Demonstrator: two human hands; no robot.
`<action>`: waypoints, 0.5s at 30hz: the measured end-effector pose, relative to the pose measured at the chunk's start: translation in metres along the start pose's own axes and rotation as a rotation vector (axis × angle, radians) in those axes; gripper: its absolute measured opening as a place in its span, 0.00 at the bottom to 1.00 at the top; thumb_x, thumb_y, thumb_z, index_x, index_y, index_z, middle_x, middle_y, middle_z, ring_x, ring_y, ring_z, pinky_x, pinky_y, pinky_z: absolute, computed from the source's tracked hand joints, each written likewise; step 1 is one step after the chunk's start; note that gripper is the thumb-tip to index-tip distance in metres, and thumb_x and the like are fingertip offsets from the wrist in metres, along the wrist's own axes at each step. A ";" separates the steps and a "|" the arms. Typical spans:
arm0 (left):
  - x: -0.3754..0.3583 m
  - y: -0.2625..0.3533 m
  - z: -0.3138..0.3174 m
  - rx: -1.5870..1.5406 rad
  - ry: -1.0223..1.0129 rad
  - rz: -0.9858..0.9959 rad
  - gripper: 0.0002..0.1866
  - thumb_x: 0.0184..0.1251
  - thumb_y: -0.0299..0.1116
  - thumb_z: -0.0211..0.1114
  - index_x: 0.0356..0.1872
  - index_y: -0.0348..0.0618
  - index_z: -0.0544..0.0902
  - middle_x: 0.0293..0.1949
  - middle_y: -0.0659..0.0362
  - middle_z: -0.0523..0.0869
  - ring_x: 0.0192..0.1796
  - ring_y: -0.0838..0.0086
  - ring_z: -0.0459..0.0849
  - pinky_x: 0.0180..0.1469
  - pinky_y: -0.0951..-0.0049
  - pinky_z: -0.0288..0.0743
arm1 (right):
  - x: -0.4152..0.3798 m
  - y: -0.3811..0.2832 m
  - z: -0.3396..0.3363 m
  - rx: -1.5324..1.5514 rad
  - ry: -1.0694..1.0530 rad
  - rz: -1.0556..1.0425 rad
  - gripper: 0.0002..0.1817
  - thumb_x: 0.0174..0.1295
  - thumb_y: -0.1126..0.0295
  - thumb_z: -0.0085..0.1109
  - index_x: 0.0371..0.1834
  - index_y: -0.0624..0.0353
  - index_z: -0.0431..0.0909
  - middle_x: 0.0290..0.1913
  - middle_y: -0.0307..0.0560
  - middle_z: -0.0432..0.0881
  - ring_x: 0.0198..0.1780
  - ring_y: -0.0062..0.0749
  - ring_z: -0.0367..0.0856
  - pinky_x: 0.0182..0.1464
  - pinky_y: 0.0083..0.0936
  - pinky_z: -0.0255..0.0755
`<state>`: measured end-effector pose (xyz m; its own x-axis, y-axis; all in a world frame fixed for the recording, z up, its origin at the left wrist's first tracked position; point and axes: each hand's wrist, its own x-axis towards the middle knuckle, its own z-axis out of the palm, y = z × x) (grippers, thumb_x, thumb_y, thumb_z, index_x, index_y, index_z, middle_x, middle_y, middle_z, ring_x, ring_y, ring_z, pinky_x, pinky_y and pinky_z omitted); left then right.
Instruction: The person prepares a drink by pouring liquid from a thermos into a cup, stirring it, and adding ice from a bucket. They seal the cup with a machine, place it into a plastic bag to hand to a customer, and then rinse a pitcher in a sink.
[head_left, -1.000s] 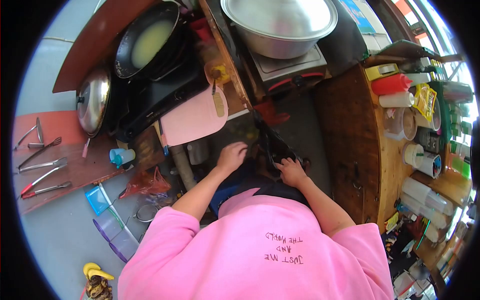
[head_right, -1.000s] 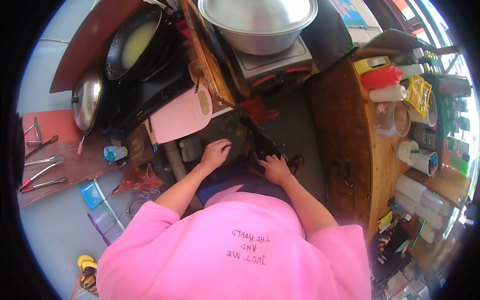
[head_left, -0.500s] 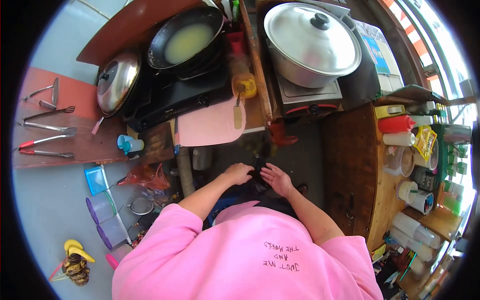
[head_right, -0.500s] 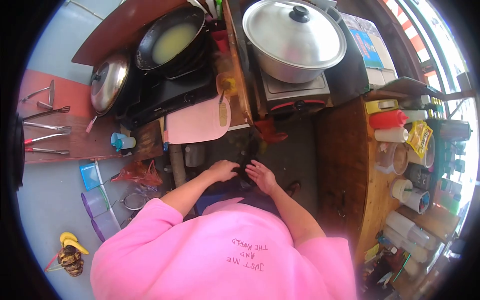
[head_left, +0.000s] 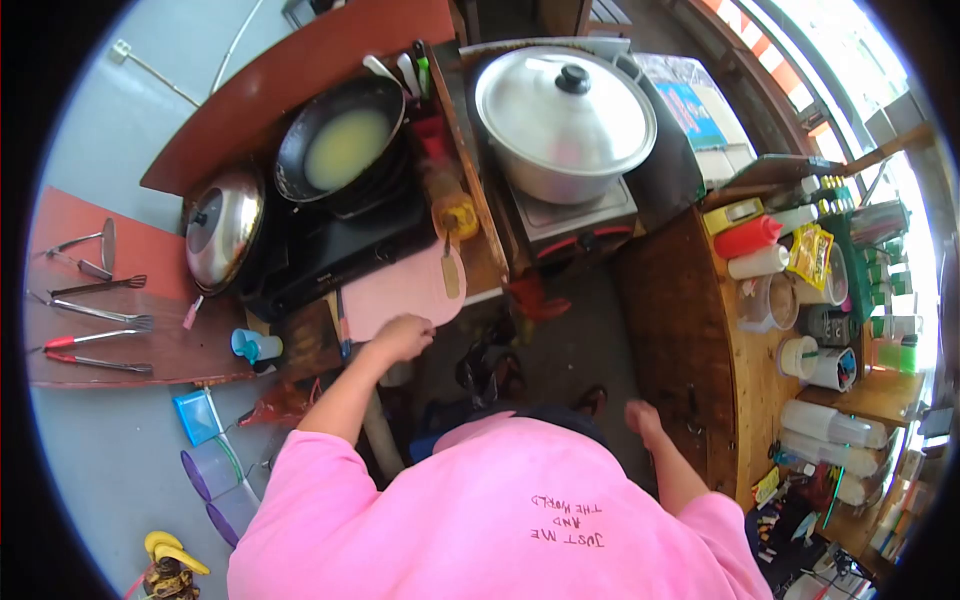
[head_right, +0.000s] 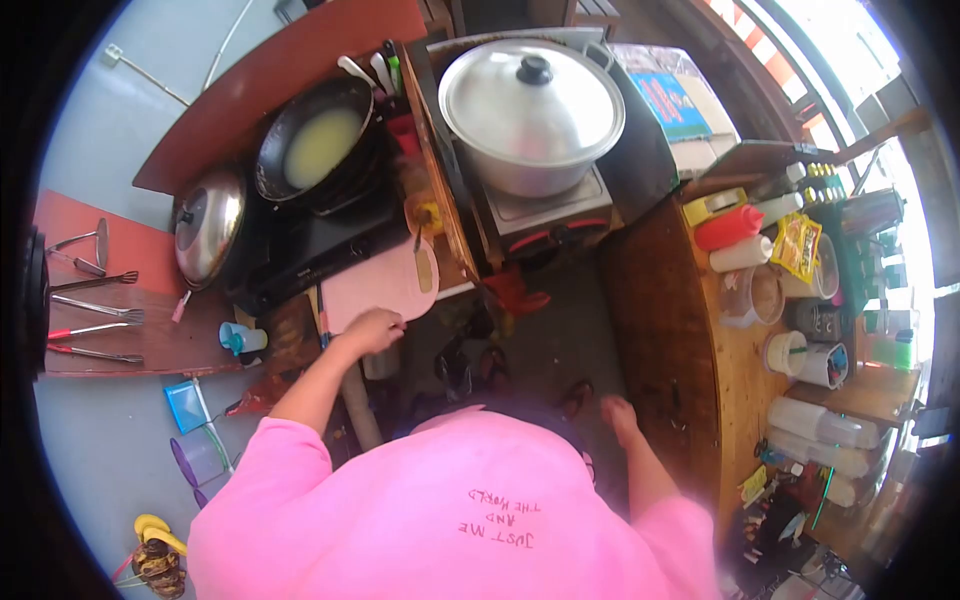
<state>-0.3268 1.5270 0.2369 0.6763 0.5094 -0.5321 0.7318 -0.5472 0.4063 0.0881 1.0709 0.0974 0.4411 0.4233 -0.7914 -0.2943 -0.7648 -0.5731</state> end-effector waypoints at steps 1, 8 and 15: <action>0.002 -0.013 -0.025 0.034 0.142 0.030 0.12 0.62 0.40 0.68 0.35 0.43 0.89 0.37 0.46 0.89 0.42 0.49 0.88 0.48 0.52 0.81 | -0.017 0.010 -0.007 -0.059 0.082 -0.001 0.07 0.63 0.63 0.58 0.36 0.53 0.82 0.26 0.34 0.78 0.25 0.21 0.71 0.26 0.25 0.62; -0.012 0.032 -0.223 -0.182 0.600 0.106 0.13 0.63 0.39 0.72 0.34 0.37 0.88 0.26 0.52 0.88 0.31 0.68 0.87 0.38 0.67 0.80 | -0.091 0.117 -0.038 -0.058 0.224 0.197 0.09 0.66 0.66 0.57 0.34 0.57 0.84 0.29 0.40 0.81 0.25 0.23 0.74 0.28 0.25 0.69; 0.083 0.151 -0.298 -0.086 0.565 0.432 0.12 0.64 0.39 0.71 0.37 0.39 0.88 0.30 0.53 0.90 0.32 0.70 0.88 0.39 0.68 0.81 | -0.203 0.032 0.004 -0.032 0.077 0.100 0.15 0.63 0.67 0.62 0.48 0.64 0.85 0.37 0.44 0.85 0.35 0.27 0.81 0.37 0.26 0.76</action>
<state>-0.1354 1.6847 0.4753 0.8302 0.5379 0.1463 0.3772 -0.7354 0.5629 -0.0141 0.9628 0.2387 0.4747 0.3064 -0.8251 -0.3135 -0.8171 -0.4838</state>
